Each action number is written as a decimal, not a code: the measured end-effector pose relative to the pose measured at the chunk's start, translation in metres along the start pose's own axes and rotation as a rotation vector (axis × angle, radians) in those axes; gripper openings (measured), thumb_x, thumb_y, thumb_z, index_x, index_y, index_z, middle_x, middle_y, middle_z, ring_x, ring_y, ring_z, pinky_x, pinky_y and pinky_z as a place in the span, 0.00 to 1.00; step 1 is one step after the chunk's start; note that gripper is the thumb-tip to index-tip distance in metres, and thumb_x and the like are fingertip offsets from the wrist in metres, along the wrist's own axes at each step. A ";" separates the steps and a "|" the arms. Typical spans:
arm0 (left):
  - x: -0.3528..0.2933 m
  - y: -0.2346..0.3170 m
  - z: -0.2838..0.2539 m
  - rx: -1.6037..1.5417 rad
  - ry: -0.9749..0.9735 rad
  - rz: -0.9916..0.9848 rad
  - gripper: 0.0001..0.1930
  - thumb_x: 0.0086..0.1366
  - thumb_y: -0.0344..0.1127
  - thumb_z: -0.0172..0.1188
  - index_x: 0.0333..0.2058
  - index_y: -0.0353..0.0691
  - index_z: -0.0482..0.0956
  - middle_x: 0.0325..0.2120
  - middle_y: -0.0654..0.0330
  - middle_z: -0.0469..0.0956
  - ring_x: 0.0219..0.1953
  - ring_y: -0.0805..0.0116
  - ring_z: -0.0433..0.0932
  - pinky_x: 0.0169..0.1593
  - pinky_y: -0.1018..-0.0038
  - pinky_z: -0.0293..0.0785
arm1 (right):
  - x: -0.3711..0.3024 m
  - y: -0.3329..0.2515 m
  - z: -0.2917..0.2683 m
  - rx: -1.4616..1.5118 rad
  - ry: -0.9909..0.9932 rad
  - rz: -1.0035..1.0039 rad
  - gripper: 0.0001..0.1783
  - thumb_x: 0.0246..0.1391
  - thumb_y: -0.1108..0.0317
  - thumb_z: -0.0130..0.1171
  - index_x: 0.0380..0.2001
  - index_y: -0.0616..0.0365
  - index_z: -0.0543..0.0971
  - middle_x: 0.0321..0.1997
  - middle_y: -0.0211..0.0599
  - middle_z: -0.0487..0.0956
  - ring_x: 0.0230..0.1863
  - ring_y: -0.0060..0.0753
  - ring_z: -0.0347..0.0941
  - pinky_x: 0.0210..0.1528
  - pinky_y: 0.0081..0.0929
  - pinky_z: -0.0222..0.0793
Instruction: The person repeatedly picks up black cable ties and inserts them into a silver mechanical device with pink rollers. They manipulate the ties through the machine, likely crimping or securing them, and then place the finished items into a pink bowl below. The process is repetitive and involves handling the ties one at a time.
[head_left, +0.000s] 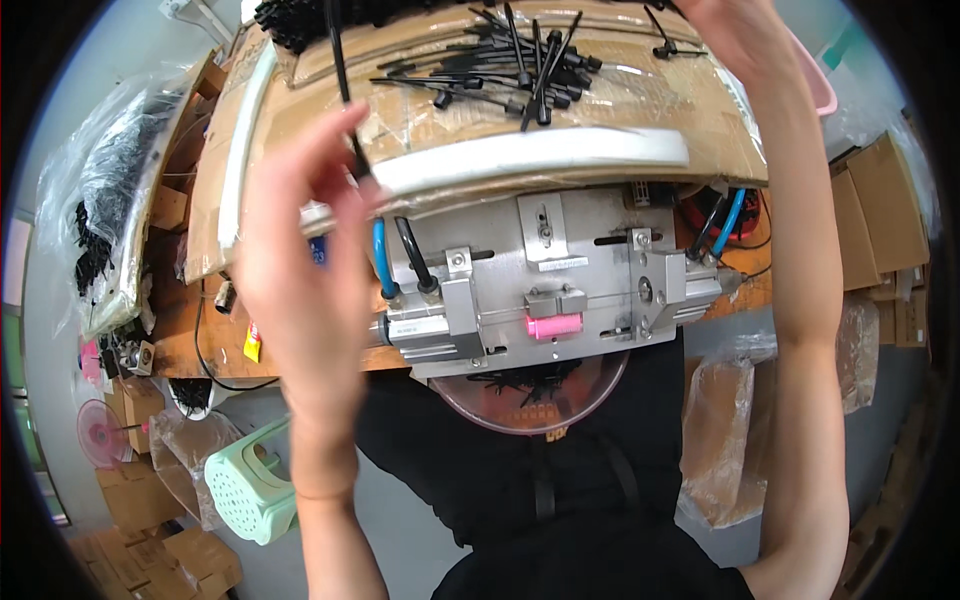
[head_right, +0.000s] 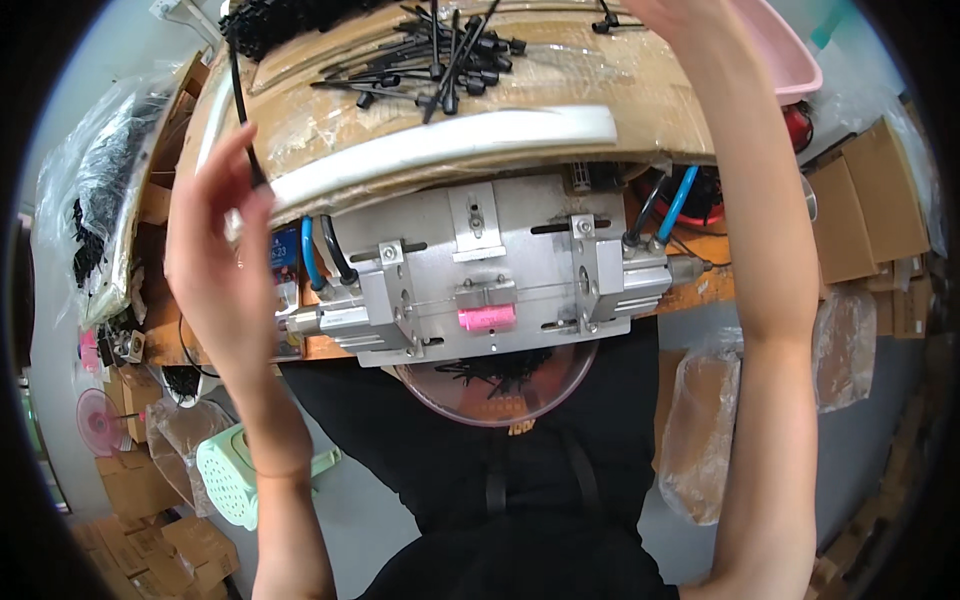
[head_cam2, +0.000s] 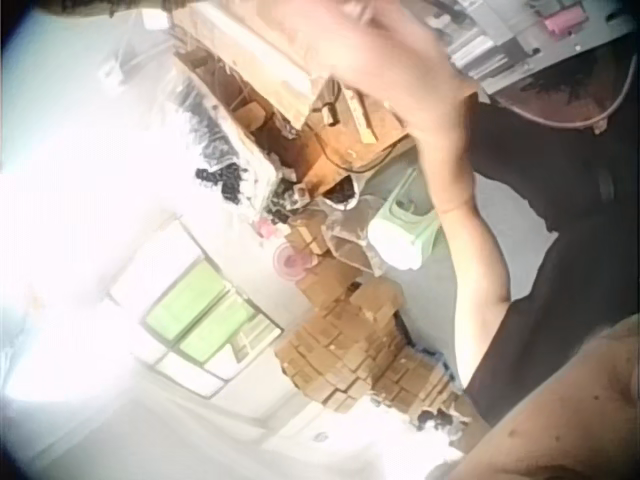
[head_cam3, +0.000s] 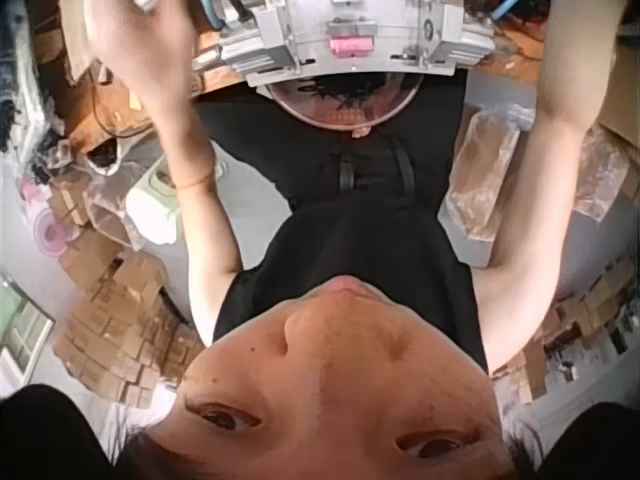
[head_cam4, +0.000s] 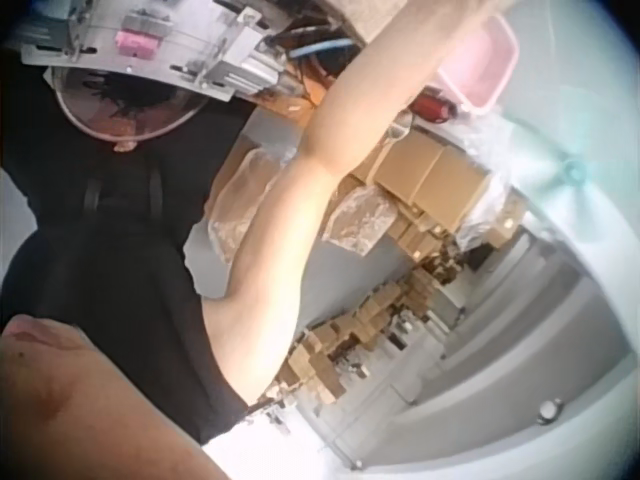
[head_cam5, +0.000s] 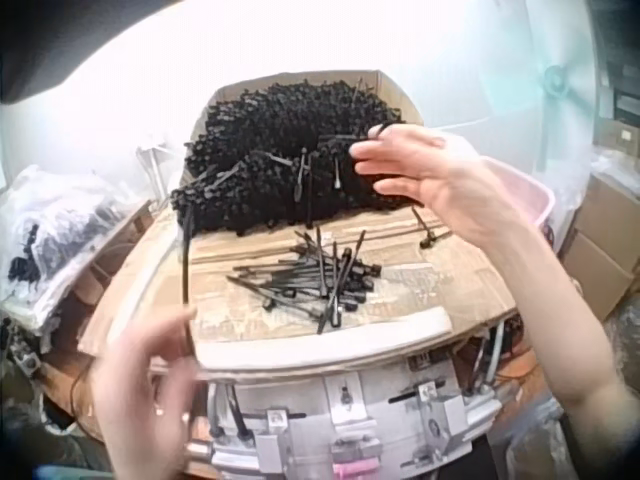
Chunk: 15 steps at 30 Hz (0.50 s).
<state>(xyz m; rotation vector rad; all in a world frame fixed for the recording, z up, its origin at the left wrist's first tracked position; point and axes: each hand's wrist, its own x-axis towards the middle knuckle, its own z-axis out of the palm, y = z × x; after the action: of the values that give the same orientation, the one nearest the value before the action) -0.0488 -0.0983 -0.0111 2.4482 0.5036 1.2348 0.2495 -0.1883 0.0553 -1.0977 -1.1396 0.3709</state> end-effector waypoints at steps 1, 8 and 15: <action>-0.024 0.016 0.016 -0.034 -0.014 -0.031 0.26 0.57 0.18 0.61 0.56 0.35 0.73 0.37 0.62 0.77 0.38 0.74 0.73 0.47 0.76 0.72 | -0.019 -0.014 -0.012 -0.029 0.046 0.026 0.16 0.64 0.61 0.56 0.46 0.63 0.77 0.45 0.45 0.82 0.44 0.29 0.79 0.43 0.20 0.76; -0.136 0.074 0.053 0.258 -0.453 0.041 0.34 0.50 0.22 0.57 0.60 0.27 0.66 0.37 0.57 0.70 0.35 0.64 0.70 0.42 0.71 0.69 | -0.093 -0.022 0.003 0.067 0.116 -0.206 0.18 0.67 0.59 0.52 0.49 0.63 0.74 0.41 0.42 0.82 0.39 0.24 0.78 0.40 0.16 0.75; -0.140 0.078 0.074 0.318 -0.488 0.059 0.34 0.51 0.22 0.57 0.60 0.26 0.65 0.35 0.58 0.68 0.34 0.64 0.67 0.40 0.72 0.68 | -0.123 -0.024 0.002 0.044 0.268 -0.256 0.14 0.65 0.63 0.53 0.47 0.62 0.75 0.38 0.40 0.82 0.35 0.27 0.78 0.36 0.19 0.75</action>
<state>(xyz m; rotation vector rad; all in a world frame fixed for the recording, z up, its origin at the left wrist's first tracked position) -0.0547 -0.2423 -0.1134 2.9166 0.5178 0.5639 0.1887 -0.2882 0.0093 -0.9182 -1.0122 0.0461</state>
